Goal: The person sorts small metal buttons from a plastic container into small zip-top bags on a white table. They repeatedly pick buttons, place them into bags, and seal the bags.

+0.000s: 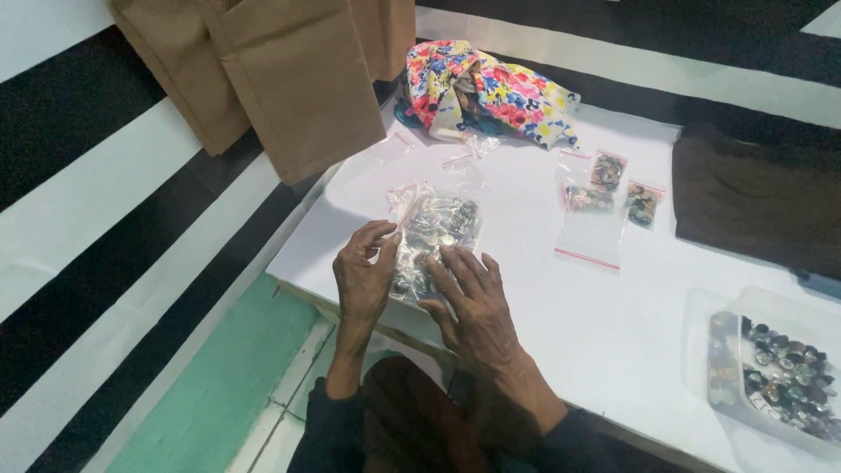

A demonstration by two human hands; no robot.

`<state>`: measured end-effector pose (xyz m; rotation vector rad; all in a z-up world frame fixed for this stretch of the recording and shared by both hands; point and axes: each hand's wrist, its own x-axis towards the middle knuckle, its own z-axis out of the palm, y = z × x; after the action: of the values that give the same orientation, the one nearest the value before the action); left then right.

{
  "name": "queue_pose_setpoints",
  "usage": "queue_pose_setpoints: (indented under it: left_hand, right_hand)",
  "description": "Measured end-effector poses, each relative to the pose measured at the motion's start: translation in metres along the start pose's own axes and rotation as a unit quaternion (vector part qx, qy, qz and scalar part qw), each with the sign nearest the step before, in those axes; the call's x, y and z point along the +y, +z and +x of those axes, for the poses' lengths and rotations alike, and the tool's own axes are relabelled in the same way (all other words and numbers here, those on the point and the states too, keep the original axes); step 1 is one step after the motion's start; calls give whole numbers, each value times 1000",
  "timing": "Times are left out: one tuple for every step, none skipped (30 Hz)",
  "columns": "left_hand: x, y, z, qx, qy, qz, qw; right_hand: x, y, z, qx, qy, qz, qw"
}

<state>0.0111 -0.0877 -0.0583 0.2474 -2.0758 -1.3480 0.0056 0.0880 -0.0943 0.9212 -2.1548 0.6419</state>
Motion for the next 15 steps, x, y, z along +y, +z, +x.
queue_pose_setpoints:
  left_hand:
    - [5,-2,-2,-1,0,0,1000]
    - [10,-3,-3,5,-4,0,1000]
    - [16,-4,-3,11,-8,-1,1000]
    - [15,-5,-3,8,-8,-1,1000]
    - [14,-4,-2,22,1,6,1000]
    - [13,-3,-2,34,9,11,999]
    - [16,-5,-4,30,9,9,999]
    - [19,-6,-5,45,20,27,998]
    - [23,-7,-7,60,32,44,997]
    - [30,-9,-12,55,33,41,997]
    - [38,-11,-16,81,77,47,993]
    - [45,-13,-20,107,120,52,986]
    - [46,-12,-24,102,122,49,986]
    - [47,-11,-29,125,139,56,981]
    - [48,-9,-34,148,157,62,974]
  right_hand:
    - [-1,0,0,0,1,0,1000]
    - [0,0,1,1,2,0,1000]
    - [0,-1,1,3,2,0,1000]
    - [0,-1,1,3,4,-1,1000]
    - [0,-1,1,9,8,6,1000]
    - [1,-1,0,13,13,10,1000]
    - [1,-2,0,13,16,7,1000]
    - [3,-3,-1,18,17,9,1000]
    - [4,-5,-2,24,18,10,1000]
    - [7,-10,-3,24,22,6,999]
    - [9,-14,-3,38,16,19,999]
    - [11,-19,-3,51,10,31,998]
    - [13,-25,-4,53,14,26,998]
    - [16,-30,-6,70,28,46,996]
    - [19,-37,-8,87,42,65,993]
